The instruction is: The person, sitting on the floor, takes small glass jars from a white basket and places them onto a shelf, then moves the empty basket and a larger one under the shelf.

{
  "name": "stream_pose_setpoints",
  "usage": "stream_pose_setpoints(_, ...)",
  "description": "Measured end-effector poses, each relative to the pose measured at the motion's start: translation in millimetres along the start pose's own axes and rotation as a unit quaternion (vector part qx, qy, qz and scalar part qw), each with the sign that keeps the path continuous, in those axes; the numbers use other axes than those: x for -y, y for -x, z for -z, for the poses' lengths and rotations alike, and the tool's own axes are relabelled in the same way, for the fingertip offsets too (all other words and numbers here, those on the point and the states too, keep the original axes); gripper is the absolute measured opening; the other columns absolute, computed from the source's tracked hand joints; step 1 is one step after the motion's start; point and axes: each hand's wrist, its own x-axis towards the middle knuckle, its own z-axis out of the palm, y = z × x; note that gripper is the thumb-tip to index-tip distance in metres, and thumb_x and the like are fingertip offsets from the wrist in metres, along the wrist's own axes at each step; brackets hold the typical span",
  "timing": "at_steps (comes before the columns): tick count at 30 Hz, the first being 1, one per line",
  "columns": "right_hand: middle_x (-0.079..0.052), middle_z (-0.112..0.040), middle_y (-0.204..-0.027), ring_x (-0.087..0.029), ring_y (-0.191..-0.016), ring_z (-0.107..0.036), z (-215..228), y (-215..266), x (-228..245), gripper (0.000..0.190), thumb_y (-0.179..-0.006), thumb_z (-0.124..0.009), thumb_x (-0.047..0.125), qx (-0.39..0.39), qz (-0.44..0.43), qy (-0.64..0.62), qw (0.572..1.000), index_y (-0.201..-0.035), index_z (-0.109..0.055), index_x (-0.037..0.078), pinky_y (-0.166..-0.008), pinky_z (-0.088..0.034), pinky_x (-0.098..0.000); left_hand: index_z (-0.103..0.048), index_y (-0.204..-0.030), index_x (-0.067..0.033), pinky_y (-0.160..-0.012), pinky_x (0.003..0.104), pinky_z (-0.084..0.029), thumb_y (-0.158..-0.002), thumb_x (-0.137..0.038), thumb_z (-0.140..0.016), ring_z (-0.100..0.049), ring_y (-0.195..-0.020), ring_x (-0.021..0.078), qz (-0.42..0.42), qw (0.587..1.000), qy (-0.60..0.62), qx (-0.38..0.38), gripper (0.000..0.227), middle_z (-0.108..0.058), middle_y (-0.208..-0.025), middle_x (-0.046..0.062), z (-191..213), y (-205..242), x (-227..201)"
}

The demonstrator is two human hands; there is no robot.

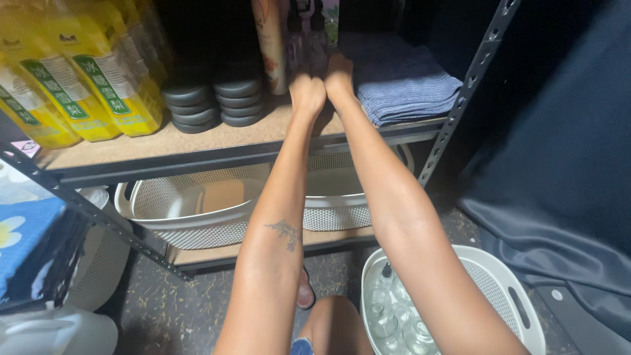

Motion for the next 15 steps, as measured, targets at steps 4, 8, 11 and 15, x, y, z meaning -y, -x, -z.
stream_pose_setpoints(4, -0.018, -0.075, -0.078, -0.041, -0.079, -0.075, 11, -1, 9, 0.029, -0.094, -0.057, 0.027, 0.018, -0.039, -0.003, 0.999, -0.079, -0.073, 0.009, -0.058, -0.052, -0.0495, -0.071, -0.108, 0.0024, -0.097, 0.048, -0.051, -0.084, -0.016, -0.037, -0.064, -0.116, 0.0484, -0.006, 1.000, -0.014, 0.025, 0.045, -0.071, -0.115, 0.029, -5, -6, 8)
stream_pose_setpoints(8, -0.015, -0.077, -0.086, -0.039, -0.081, -0.076, 5, -5, 1, 0.022, -0.094, -0.058, 0.025, 0.037, -0.024, 0.044, 0.998, -0.089, -0.075, 0.013, -0.062, -0.056, -0.0488, -0.071, -0.107, 0.0032, -0.097, 0.049, -0.051, -0.082, -0.016, -0.039, -0.065, -0.114, 0.0475, -0.011, 0.999, -0.021, 0.022, 0.045, -0.071, -0.114, 0.030, -10, -11, 13)
stream_pose_setpoints(11, -0.014, -0.077, -0.087, -0.039, -0.085, -0.075, 10, -4, 5, 0.025, -0.095, -0.057, 0.030, 0.050, -0.037, 0.051, 0.997, -0.089, -0.075, 0.013, -0.065, -0.057, -0.0494, -0.070, -0.106, 0.0031, -0.095, 0.048, -0.051, -0.083, -0.017, -0.037, -0.065, -0.113, 0.0469, 0.015, 0.999, -0.024, 0.042, 0.044, -0.071, -0.113, 0.029, -4, -3, 5)
stream_pose_setpoints(15, -0.018, -0.076, -0.085, -0.048, -0.084, -0.072, 44, 7, 36, 0.039, -0.099, -0.054, 0.043, 0.039, -0.063, -0.002, 0.997, -0.086, -0.072, 0.010, -0.064, -0.056, -0.0529, -0.068, -0.110, 0.0002, -0.094, 0.047, -0.052, -0.085, -0.016, -0.036, -0.066, -0.111, 0.0463, 0.026, 0.998, -0.022, 0.058, 0.044, -0.071, -0.114, 0.027, 3, 1, -2)
